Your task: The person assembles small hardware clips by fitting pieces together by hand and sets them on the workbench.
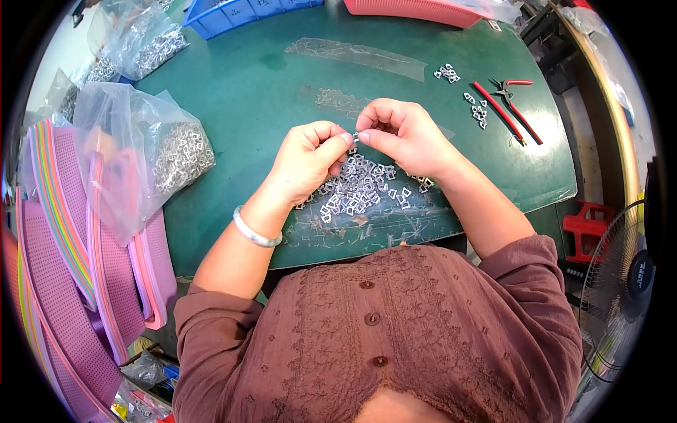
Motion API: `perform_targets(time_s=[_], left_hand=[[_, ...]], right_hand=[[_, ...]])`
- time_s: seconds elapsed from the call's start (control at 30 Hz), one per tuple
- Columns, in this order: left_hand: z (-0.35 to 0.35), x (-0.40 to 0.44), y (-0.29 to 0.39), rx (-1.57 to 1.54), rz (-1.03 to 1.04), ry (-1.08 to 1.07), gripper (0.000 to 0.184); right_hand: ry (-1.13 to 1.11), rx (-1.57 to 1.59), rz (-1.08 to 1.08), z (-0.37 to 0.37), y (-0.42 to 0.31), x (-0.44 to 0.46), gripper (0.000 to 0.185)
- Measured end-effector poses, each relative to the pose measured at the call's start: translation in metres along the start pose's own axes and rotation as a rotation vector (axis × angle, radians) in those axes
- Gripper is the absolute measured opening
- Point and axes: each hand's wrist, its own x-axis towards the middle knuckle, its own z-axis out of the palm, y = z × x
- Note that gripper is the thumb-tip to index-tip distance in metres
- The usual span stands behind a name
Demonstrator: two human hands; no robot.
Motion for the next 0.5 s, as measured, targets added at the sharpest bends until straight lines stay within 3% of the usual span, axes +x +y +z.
perform_targets(time_s=[0.5], left_hand=[[-0.0013,-0.0006,0.0016,-0.106,-0.025,0.036,0.012]], right_hand=[[-0.083,0.015,0.071,-0.0020,-0.0024,0.0006,0.014]])
